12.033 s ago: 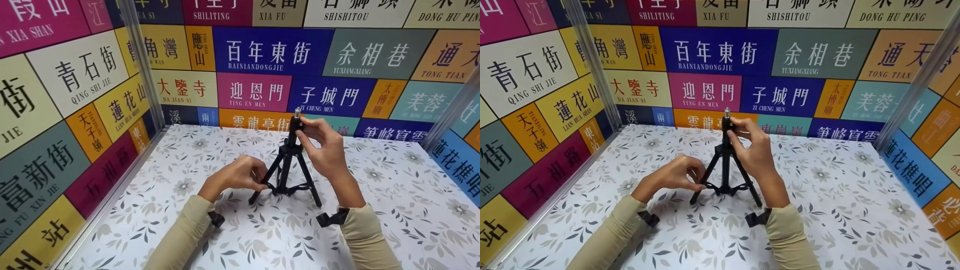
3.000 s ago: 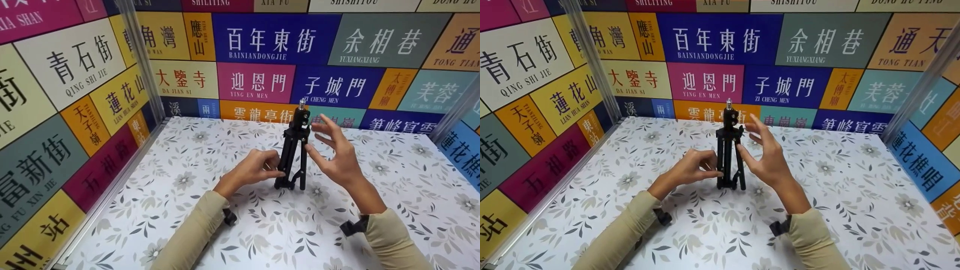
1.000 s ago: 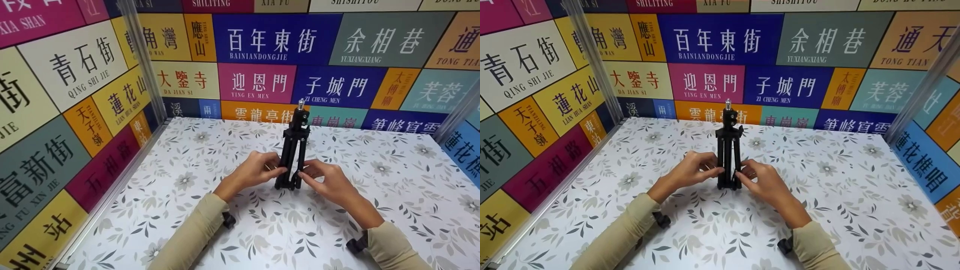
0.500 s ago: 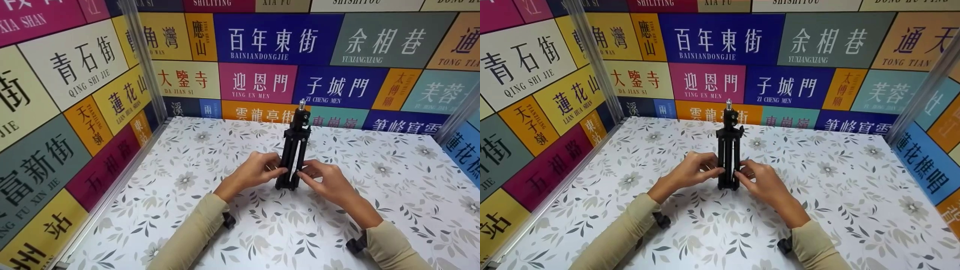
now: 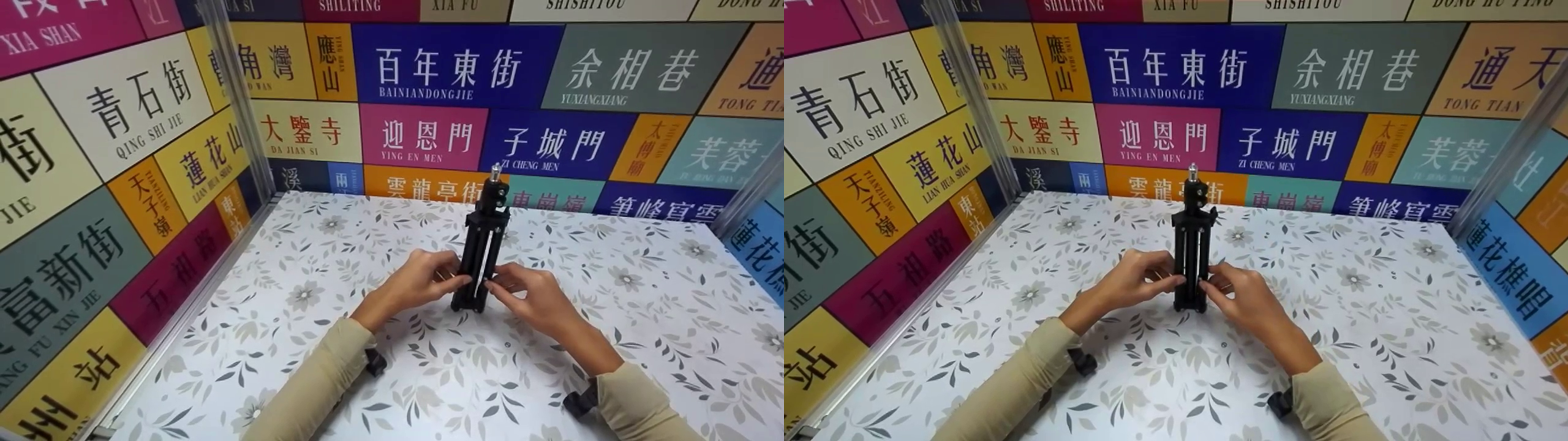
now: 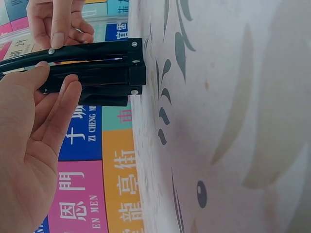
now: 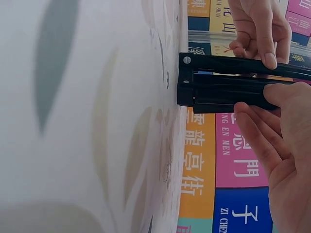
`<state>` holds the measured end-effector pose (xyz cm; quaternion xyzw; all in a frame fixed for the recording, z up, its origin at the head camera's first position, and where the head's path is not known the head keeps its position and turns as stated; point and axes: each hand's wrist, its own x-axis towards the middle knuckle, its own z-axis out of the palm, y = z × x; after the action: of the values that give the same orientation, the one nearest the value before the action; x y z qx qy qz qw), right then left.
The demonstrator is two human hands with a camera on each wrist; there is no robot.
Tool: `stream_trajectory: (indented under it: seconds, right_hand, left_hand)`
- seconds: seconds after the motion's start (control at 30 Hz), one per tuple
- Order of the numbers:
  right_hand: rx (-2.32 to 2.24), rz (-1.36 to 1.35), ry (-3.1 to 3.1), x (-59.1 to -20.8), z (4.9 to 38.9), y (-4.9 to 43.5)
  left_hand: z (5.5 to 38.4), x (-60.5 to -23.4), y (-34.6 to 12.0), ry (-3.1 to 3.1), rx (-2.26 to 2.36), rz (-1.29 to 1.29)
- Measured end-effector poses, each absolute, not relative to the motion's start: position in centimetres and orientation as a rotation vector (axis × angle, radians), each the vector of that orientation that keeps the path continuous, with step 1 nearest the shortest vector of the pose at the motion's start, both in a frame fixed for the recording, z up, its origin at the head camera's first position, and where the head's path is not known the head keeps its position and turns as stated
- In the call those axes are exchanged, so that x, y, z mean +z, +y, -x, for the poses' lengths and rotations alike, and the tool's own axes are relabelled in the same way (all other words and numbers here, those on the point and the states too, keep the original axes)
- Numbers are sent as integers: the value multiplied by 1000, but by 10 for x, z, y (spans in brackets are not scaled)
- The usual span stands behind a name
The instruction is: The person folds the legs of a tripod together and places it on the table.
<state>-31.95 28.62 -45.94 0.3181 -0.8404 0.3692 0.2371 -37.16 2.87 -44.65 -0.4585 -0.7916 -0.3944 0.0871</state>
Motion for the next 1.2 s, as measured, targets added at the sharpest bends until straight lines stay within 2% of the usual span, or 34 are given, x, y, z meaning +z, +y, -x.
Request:
stream_trajectory:
  seconds: [1.2]
  right_hand:
    - [1004,-868,-2274,-457,309,276]
  left_hand:
    - [376,-453,26,-2356,-1276,1381]
